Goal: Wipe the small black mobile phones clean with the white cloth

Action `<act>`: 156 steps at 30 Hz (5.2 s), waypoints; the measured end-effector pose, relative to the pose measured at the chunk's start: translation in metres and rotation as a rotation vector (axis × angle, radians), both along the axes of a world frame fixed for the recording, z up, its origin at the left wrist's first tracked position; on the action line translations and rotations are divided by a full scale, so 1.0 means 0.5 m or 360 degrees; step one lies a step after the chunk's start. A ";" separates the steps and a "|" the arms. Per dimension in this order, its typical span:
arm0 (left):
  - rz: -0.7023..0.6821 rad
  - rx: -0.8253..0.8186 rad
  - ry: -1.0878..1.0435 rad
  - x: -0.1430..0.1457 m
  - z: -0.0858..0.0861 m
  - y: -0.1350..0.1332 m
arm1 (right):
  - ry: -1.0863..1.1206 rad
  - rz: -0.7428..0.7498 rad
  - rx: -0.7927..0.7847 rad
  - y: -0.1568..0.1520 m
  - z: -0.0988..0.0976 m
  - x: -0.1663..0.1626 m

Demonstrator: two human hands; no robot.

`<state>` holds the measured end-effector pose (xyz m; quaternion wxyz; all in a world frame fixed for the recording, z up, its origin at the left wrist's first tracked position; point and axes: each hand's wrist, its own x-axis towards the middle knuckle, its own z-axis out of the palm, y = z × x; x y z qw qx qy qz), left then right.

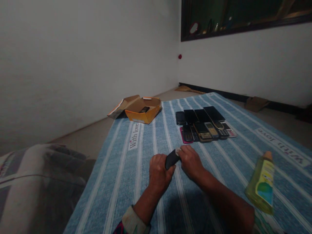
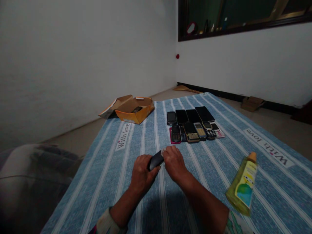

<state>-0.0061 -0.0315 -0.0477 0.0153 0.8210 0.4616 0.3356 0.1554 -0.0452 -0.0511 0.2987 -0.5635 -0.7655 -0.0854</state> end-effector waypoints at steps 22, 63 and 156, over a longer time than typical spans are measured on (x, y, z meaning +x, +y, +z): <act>0.0006 0.0010 -0.0156 -0.004 -0.030 0.011 | 0.0021 0.0150 -0.0054 0.002 0.004 -0.025; 0.0056 -0.0204 -0.0099 0.033 -0.023 0.029 | -0.0142 0.0044 0.0029 0.007 0.004 -0.022; -0.0134 -0.0363 -0.0246 -0.058 -0.023 -0.009 | -0.0219 0.0235 0.0004 -0.038 0.008 -0.056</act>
